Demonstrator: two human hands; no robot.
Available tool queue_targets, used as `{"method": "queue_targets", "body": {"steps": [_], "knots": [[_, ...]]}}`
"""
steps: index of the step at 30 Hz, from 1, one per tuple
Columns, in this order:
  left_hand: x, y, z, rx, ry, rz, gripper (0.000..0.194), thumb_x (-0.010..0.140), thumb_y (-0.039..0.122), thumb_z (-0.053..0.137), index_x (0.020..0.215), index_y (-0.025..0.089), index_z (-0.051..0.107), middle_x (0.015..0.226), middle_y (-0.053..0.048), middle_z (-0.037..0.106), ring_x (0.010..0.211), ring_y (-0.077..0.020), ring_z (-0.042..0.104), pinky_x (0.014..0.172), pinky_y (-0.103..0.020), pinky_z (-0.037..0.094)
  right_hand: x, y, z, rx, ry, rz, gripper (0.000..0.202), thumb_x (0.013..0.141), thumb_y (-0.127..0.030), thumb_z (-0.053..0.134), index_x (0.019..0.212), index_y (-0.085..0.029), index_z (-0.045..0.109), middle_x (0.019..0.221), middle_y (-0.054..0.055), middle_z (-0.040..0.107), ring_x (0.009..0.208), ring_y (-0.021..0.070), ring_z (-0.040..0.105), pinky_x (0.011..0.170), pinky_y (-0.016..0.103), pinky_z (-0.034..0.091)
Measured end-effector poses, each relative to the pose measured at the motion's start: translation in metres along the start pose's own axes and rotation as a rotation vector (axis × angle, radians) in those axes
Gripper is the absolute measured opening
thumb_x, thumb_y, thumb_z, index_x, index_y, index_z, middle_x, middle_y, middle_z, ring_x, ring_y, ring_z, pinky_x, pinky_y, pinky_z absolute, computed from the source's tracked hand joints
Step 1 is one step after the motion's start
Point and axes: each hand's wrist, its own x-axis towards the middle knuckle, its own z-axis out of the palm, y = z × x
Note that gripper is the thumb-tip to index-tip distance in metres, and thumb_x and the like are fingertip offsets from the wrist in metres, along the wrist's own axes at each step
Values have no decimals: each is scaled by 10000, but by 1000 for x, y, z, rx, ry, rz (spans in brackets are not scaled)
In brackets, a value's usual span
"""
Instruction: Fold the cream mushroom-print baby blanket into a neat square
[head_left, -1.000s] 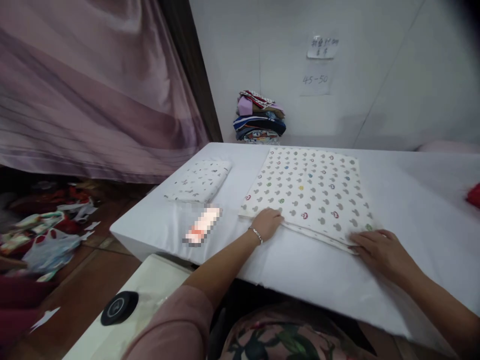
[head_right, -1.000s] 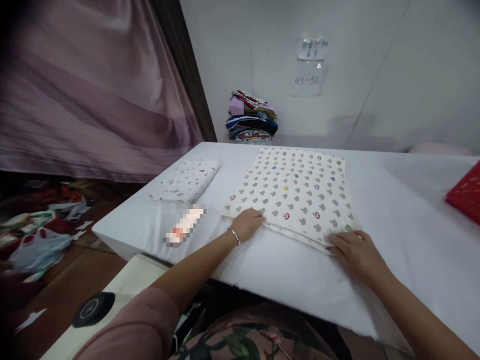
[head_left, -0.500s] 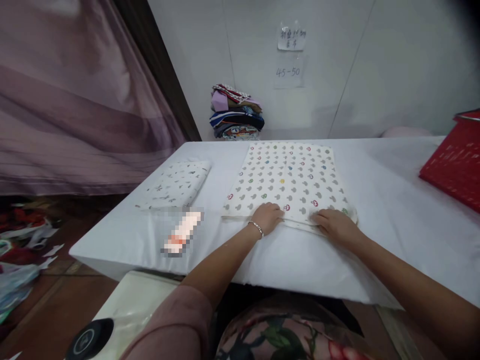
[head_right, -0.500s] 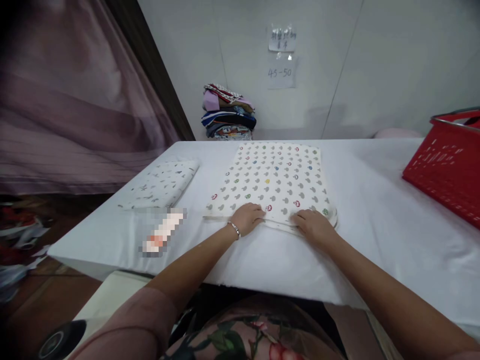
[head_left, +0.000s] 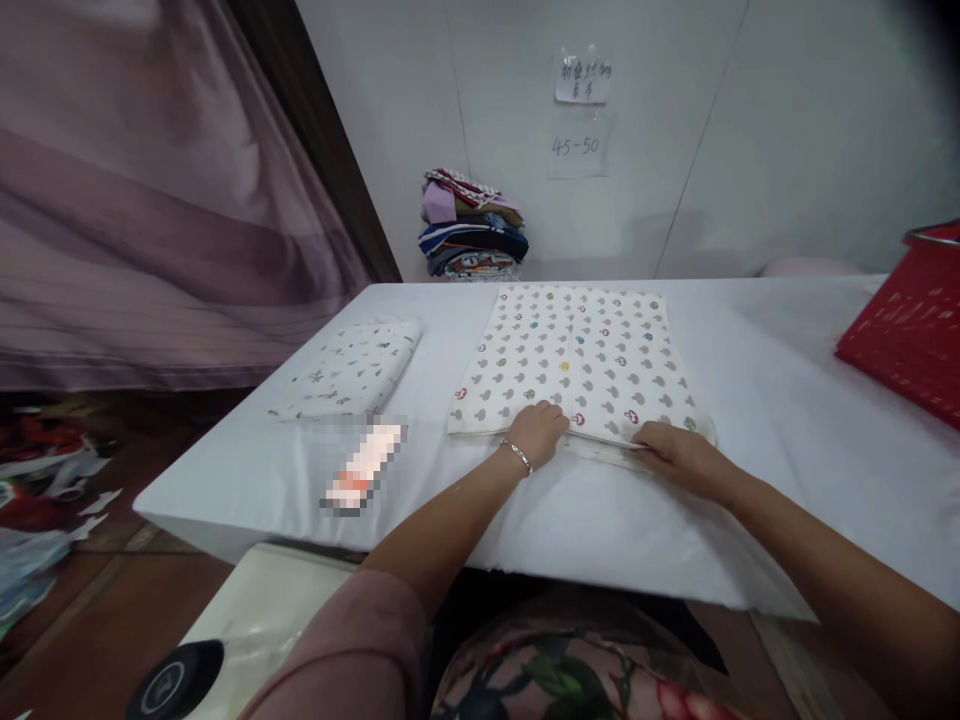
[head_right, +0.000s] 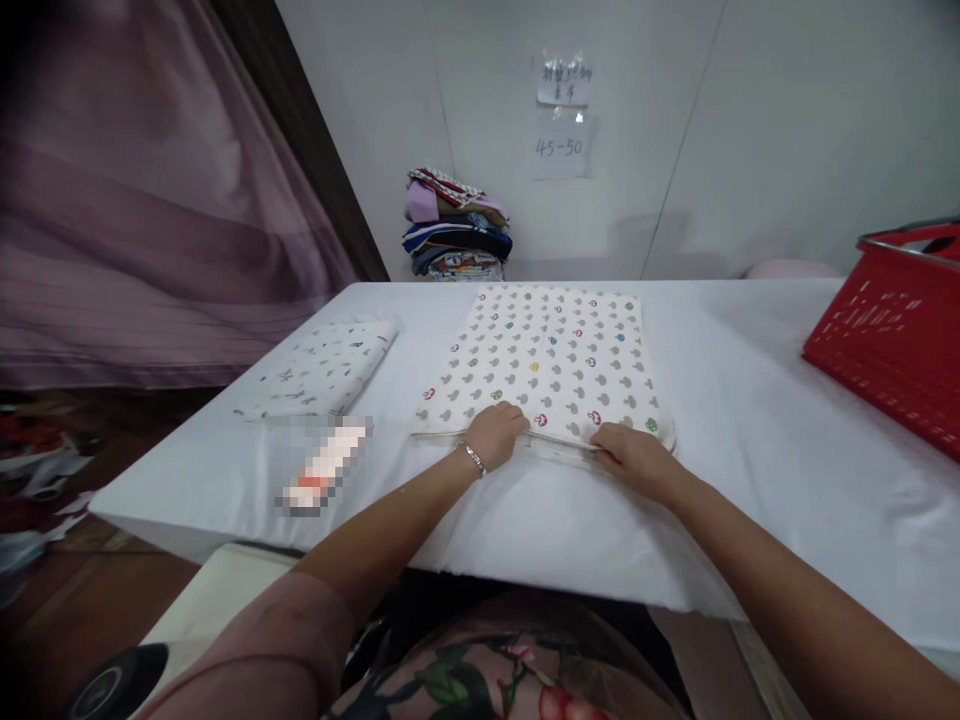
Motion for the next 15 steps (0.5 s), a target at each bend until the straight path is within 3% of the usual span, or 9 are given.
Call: {"method": "queue_targets", "body": {"steps": [6,11,15], "knots": [[-12,-1,11,4,15,53,233,797,39,450,874,187,613,925,-61,587,893,-201,487,759,-353,411,-9,-6,11,-154,22,-86,241,856,-178,363,814,-188,600,795,72,588,740,185,526,640,307,430],[-19,-3,10,-110,53,29,308,775,26,448,950,199,634,1007,-55,601,938,-193,500,824,-355,411,-21,-1,23,-137,168,-104,295,865,-217,393,1066,-183,607,990,120,604,897,229,544,751,382,466],[-27,-4,3,-211,121,62,306,788,87,458,1020,202,622,1022,-70,591,976,-203,497,860,-372,409,-34,0,31,-92,254,-89,333,867,-215,411,1162,-200,565,1065,122,593,959,239,544,804,426,471]]}}
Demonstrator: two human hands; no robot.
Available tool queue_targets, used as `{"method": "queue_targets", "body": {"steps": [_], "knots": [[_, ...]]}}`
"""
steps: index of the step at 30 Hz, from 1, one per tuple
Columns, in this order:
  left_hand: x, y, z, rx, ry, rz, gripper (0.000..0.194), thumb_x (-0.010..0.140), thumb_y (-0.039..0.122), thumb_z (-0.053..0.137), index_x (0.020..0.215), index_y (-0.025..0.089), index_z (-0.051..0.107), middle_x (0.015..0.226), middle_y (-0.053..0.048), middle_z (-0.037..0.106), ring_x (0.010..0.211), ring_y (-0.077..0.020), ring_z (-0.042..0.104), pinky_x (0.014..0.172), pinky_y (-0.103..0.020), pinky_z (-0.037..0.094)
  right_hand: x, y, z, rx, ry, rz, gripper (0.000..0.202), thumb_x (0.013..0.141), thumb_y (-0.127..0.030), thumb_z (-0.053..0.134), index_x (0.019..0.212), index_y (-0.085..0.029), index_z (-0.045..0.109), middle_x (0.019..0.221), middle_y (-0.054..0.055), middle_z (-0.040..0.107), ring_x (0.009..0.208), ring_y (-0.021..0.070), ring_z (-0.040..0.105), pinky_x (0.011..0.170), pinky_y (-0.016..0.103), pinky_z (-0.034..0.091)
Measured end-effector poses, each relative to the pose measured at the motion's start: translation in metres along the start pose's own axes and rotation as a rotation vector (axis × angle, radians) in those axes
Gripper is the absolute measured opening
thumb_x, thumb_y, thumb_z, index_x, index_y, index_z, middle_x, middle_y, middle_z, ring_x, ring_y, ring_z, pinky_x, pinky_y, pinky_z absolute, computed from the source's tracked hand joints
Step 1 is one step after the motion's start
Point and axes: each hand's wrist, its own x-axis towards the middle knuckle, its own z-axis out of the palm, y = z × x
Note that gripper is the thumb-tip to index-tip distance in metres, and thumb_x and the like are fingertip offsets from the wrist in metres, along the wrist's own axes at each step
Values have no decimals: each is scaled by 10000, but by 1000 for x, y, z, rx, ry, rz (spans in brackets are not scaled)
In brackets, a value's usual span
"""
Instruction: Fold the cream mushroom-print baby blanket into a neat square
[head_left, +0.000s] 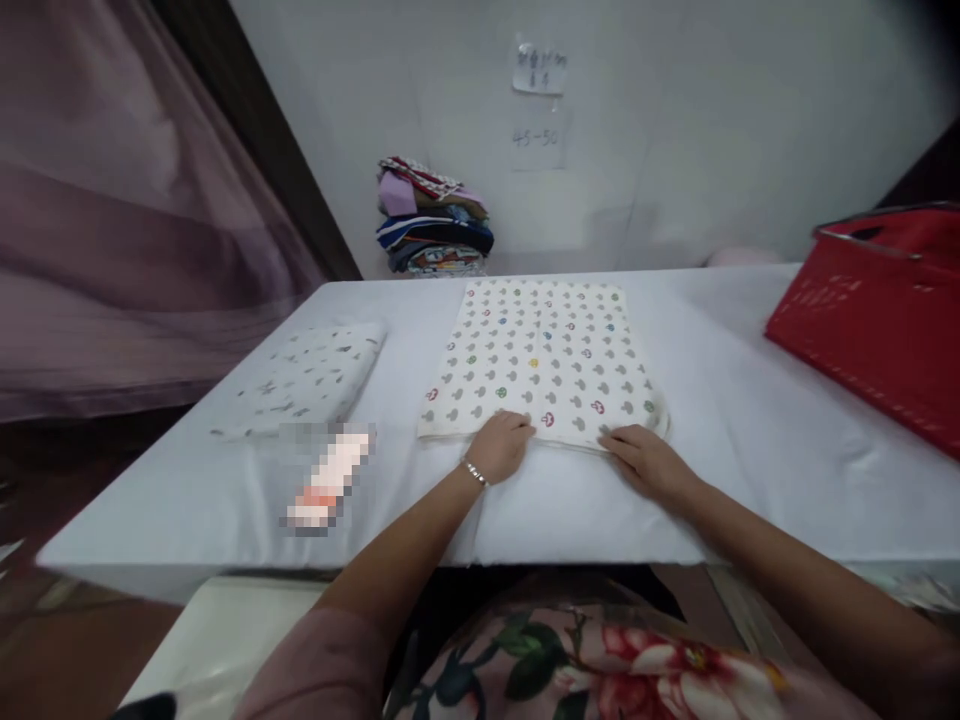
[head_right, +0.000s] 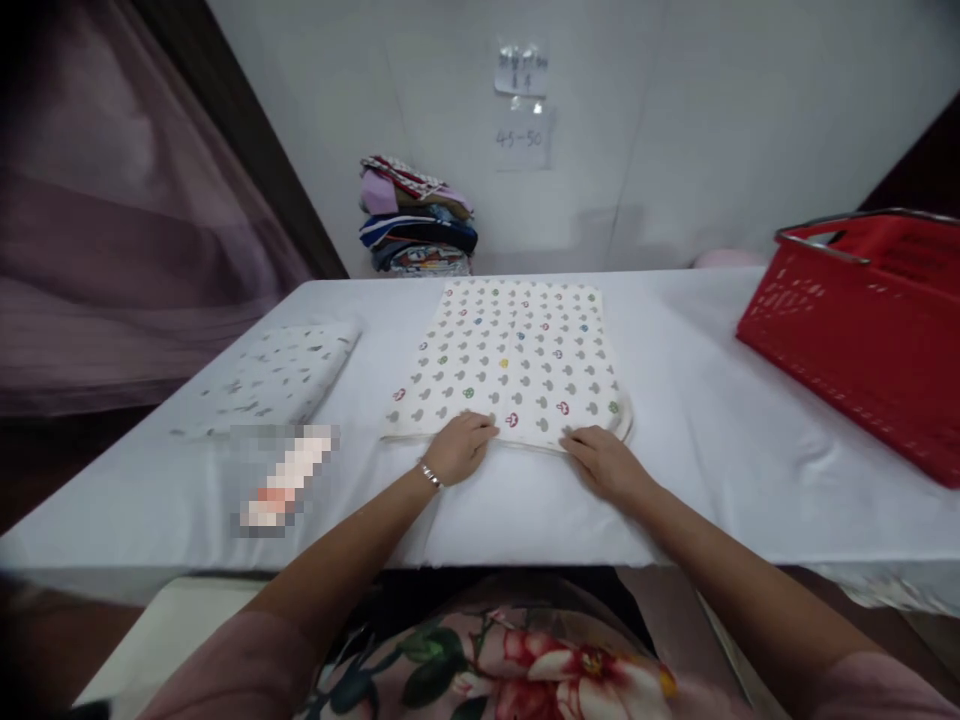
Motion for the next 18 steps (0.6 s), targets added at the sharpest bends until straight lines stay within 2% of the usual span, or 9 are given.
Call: {"method": "queue_targets", "body": {"steps": [3,7,10,12,15,18], "knots": [[-3,-2,-1,-46,39,24,259,824,167,472,1042,210,604,1053,-69,578,988,-205,496,868,-378,412,-8,-5,1,6,37,9,357,869,-197,408,1203,-207,533,1119,123,575,1023,239,526,854,435,466],[-3,-5,3,-25,50,33,201,846,186,469,989,205,610,1026,-63,586,960,-204,505,842,-378,423,-15,-10,-4,48,92,29,366,867,-185,426,1221,-215,517,1172,111,562,1097,226,499,925,432,439],[-2,-6,5,-15,70,41,191,857,185,462,979,197,609,1017,-67,590,954,-204,509,839,-380,427,-17,-2,-13,111,180,133,303,864,-216,445,1140,-242,570,1141,85,592,1090,220,517,937,442,430],[-2,-7,5,-19,86,49,193,862,183,458,984,195,606,1015,-67,591,945,-200,511,842,-379,428,-18,11,-20,153,299,308,242,856,-259,456,1039,-246,614,1098,74,615,1066,223,535,924,446,436],[-2,-9,5,-25,92,54,199,861,185,458,996,198,603,1018,-68,590,938,-202,514,838,-382,431,-17,36,-30,296,446,713,200,805,-301,494,912,-209,636,977,71,651,931,213,590,810,393,492],[-3,-9,3,-29,76,46,206,859,200,461,1008,204,604,1020,-69,591,935,-209,518,828,-388,432,-15,54,-37,553,388,1109,192,759,-289,508,871,-171,611,817,51,655,666,147,595,579,275,495]]}}
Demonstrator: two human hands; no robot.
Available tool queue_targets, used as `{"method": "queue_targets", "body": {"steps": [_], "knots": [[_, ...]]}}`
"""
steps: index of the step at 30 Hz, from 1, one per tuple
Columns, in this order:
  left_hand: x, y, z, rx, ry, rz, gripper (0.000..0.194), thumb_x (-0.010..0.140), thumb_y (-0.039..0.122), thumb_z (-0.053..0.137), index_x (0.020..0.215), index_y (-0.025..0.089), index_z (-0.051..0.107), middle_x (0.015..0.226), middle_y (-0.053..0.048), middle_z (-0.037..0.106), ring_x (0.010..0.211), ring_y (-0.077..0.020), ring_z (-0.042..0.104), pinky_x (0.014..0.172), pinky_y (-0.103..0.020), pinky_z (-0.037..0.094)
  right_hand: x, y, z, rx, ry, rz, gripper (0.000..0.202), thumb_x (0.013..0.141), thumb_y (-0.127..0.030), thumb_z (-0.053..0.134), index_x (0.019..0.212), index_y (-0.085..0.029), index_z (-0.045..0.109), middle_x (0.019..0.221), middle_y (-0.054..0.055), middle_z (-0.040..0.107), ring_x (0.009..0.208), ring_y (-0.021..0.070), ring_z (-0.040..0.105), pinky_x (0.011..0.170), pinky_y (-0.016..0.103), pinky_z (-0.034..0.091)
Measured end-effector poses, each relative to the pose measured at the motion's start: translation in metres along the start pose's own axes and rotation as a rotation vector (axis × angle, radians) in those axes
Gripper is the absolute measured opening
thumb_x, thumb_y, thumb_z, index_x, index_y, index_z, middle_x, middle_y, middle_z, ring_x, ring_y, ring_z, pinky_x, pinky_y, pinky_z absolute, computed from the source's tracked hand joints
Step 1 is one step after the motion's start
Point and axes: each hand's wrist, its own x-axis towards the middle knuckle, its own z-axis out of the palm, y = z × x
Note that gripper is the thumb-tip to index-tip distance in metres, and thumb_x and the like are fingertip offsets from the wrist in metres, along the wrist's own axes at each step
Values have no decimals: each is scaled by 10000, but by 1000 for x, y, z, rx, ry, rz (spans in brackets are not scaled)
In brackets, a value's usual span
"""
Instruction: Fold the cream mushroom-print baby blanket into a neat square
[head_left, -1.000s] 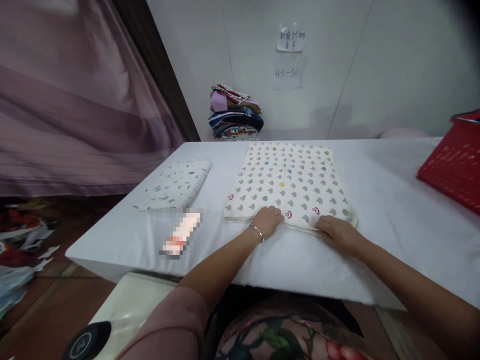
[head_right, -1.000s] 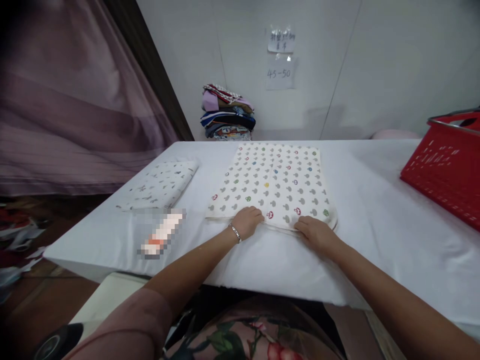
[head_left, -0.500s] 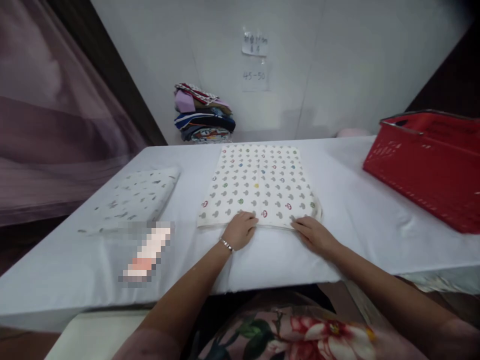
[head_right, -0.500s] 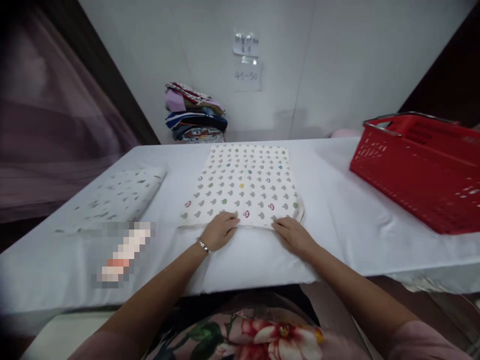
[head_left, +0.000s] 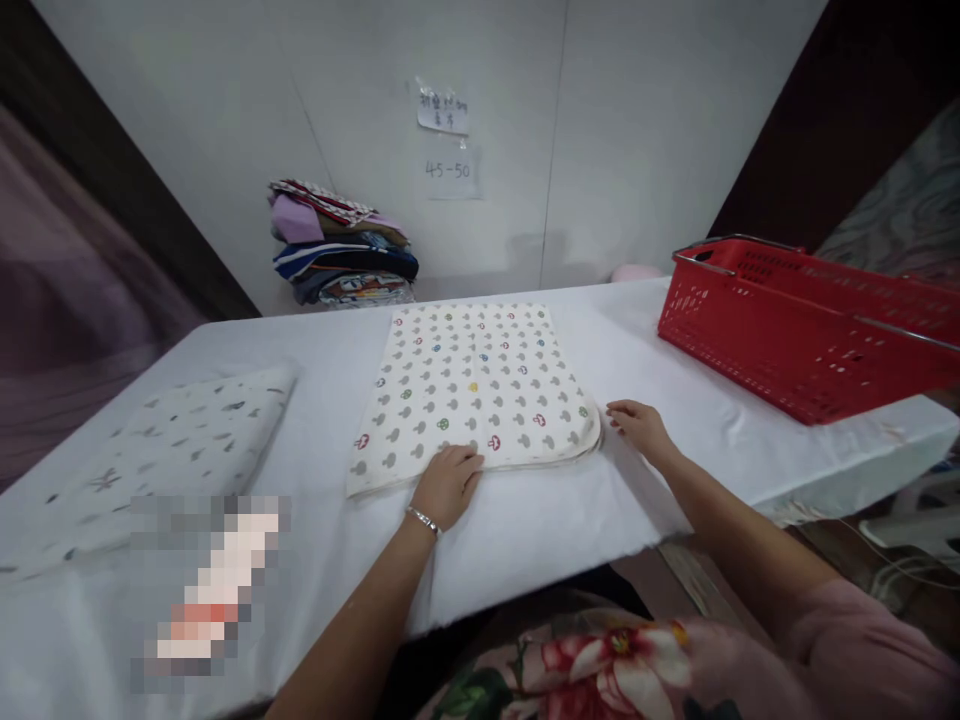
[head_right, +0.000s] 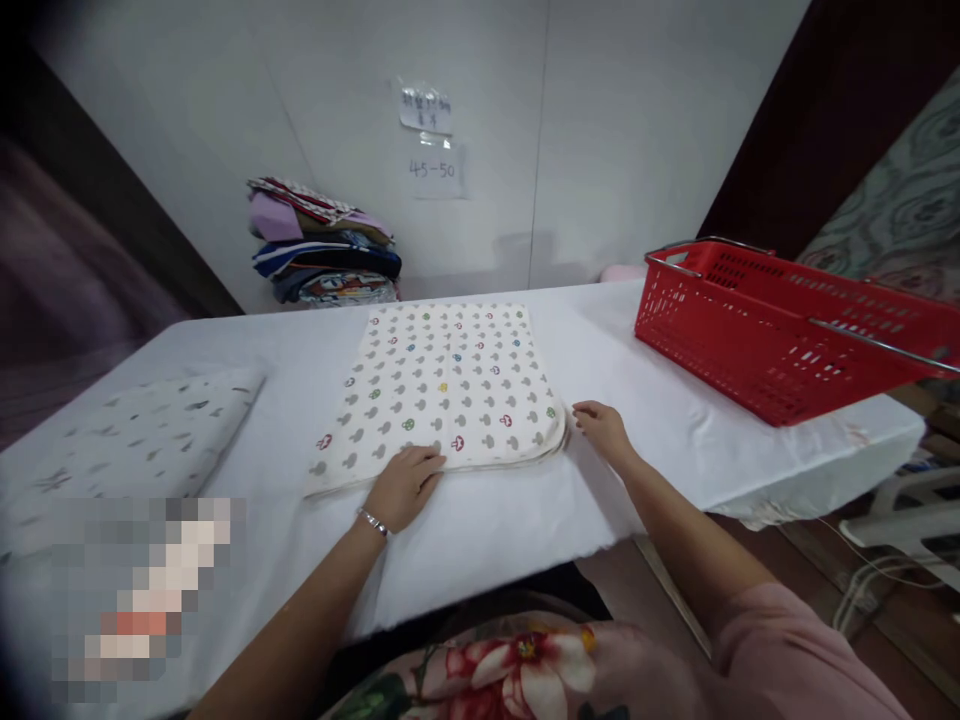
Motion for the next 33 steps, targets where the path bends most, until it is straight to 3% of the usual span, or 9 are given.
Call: {"method": "queue_targets", "body": {"steps": [2,6,10,14,18,23,28,33], "knots": [[1,4,-1,3,3,-12,212,850,233,487,1027,203,600,1035,-73,591,951,-220,517,837,-400,423,6,-2,-1,33,-81,151,172,755,-297,510,821,-161,591,729,35,638,525,106,542,456,226,432],[19,34,2,-15,-9,18,256,845,326,522,1067,213,584,1075,-70,586,1003,-228,502,875,-408,389,11,-10,4,11,-171,205,189,733,-327,563,646,-159,558,543,3,578,401,80,465,367,200,349],[58,81,18,-59,-100,72,336,834,370,541,1144,240,533,1131,-50,562,1043,-215,484,884,-374,379,15,-19,11,-31,-198,229,246,711,-326,606,549,-159,525,444,-22,524,336,57,396,339,191,290],[97,112,42,-51,-189,-2,448,793,443,573,1181,234,498,1091,-52,569,1006,-229,501,844,-366,395,15,-24,12,-56,-181,240,304,731,-352,590,509,-163,504,375,-31,465,307,53,348,332,199,247],[116,117,58,-86,-213,-144,257,860,396,469,982,212,600,981,-51,594,944,-213,523,805,-331,399,11,-21,10,-37,-158,230,361,769,-392,524,485,-175,472,323,-43,389,301,55,315,340,207,229],[120,113,59,-206,-196,-333,331,903,334,368,739,198,621,846,-30,612,826,-159,546,694,-264,389,11,-13,10,-12,-171,205,345,761,-385,522,492,-174,477,325,-47,385,308,48,306,348,201,219],[122,114,57,-237,-199,-421,358,892,352,377,664,186,599,782,-24,615,759,-152,552,650,-258,373,13,-12,7,-9,-241,207,367,737,-440,555,494,-173,493,329,-44,393,303,50,291,340,215,191],[121,116,59,-235,-180,-417,303,866,350,425,698,201,628,809,-15,629,792,-152,557,680,-256,386,13,-7,1,46,-363,167,342,695,-445,609,525,-169,502,406,-50,438,337,42,303,348,211,175]]}}
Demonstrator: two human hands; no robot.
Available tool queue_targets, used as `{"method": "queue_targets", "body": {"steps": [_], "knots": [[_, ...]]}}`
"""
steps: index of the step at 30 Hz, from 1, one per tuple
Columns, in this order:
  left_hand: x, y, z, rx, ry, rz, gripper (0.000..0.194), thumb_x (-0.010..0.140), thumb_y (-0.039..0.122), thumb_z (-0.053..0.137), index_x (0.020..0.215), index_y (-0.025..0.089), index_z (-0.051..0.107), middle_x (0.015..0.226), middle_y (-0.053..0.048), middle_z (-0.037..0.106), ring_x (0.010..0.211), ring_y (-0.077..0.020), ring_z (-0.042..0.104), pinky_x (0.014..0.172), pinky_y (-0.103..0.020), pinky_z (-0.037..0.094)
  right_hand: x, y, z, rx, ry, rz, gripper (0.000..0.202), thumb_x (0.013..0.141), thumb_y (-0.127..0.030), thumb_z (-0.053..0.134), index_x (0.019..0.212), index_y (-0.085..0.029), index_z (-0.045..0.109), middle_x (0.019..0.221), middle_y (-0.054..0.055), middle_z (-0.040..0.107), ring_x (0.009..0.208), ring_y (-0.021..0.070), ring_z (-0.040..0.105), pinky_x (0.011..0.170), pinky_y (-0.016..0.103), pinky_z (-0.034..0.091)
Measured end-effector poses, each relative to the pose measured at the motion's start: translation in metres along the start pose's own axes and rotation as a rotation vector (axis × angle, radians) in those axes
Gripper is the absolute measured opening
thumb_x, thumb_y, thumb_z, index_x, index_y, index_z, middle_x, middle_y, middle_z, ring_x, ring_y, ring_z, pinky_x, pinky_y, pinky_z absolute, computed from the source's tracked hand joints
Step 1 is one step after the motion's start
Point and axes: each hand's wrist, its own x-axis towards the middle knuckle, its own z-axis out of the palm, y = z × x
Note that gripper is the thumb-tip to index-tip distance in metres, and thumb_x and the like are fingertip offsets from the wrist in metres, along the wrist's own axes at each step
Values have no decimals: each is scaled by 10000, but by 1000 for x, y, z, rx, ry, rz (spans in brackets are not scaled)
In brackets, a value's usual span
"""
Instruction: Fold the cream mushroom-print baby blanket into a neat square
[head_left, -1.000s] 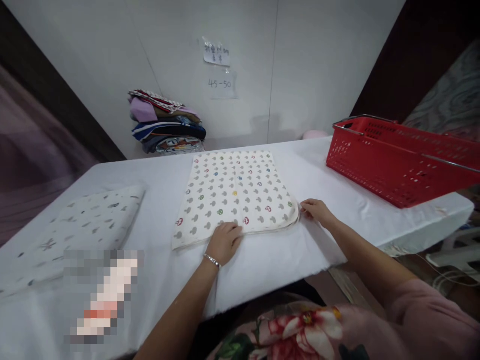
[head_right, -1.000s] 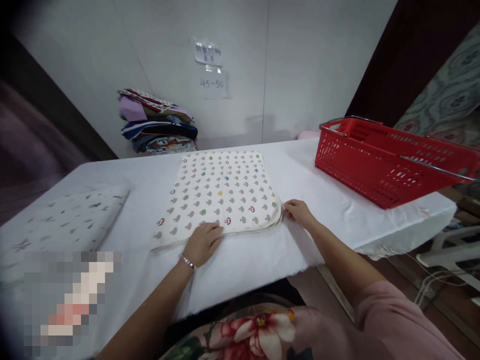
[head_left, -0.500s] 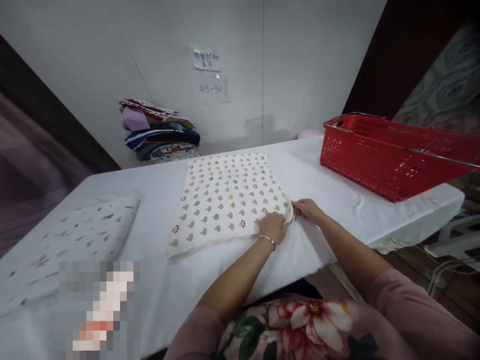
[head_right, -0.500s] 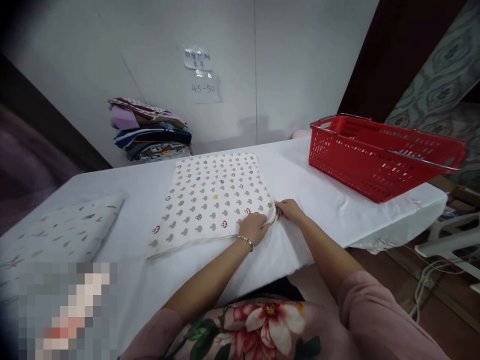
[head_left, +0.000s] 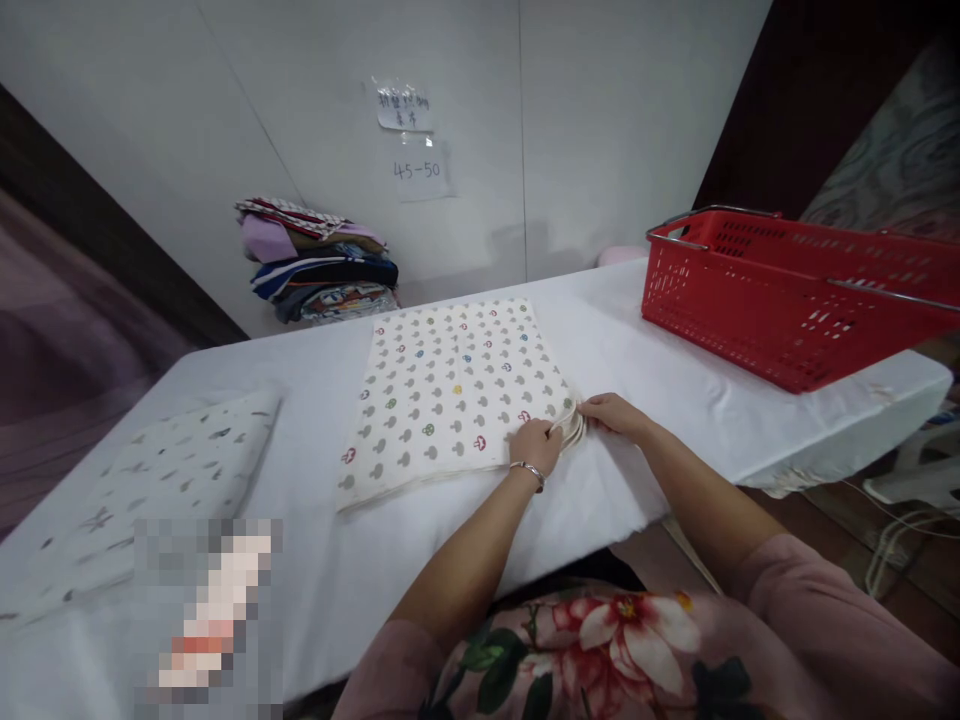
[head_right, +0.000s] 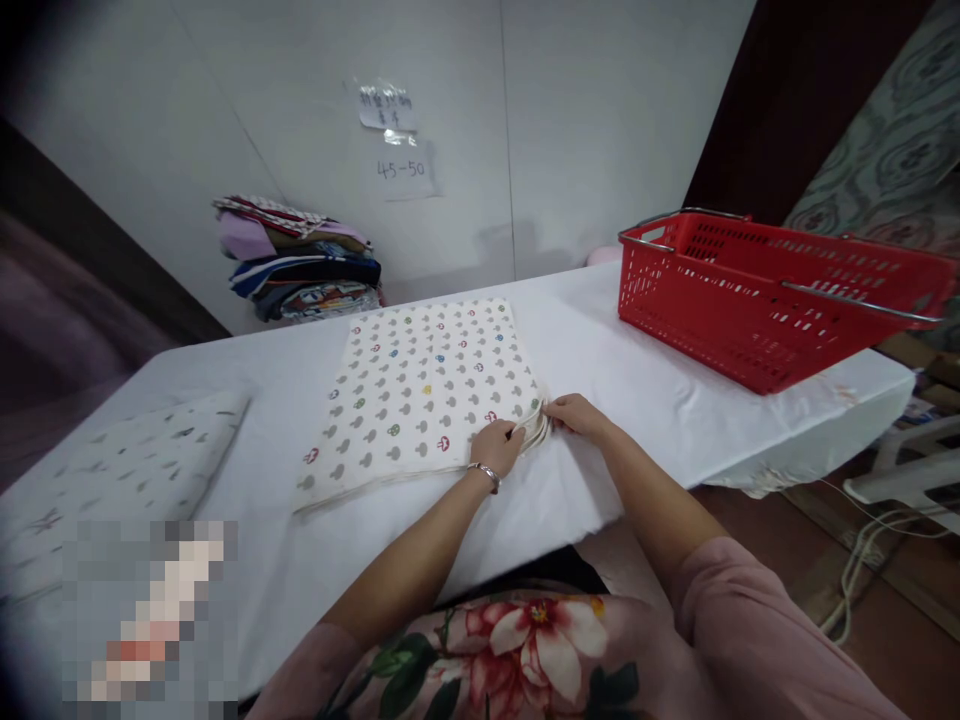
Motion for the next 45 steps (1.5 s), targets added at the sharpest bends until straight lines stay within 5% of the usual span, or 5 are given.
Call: {"method": "queue_targets", "body": {"steps": [13,21,31,37,45], "knots": [[6,10,-1,119,-83,128,385,814,467,503,1142,272,557,1080,-29,571,996,-200,533,802,-294,425,-2,11,-8,149,-83,-18,265,669,-415,615,618,-168,535,460,-58,456,343,34,261,350,211,128],[10,15,-1,208,-108,151,226,855,272,420,937,226,626,1024,-53,581,909,-193,568,743,-295,439,-8,11,-1,140,21,-15,287,687,-401,607,561,-173,486,445,-46,462,352,39,297,348,201,168],[1,14,-2,108,-48,173,542,842,132,404,1343,327,338,1275,-32,439,1034,-173,524,822,-277,437,-21,13,3,-19,-63,-125,196,653,-211,523,816,-169,623,548,-43,550,375,53,363,379,197,254],[1,15,-1,188,-94,238,538,808,57,414,1245,370,442,1408,13,275,972,-163,547,780,-298,455,-33,24,10,-27,64,-277,121,645,-210,502,731,-179,580,523,-66,476,459,73,386,451,197,293],[3,20,3,164,-66,283,259,899,352,399,1072,276,575,1282,-20,425,1000,-178,525,804,-307,450,-41,23,16,-45,196,-298,142,708,-287,492,710,-182,588,560,-43,530,494,93,435,501,219,347]]}}
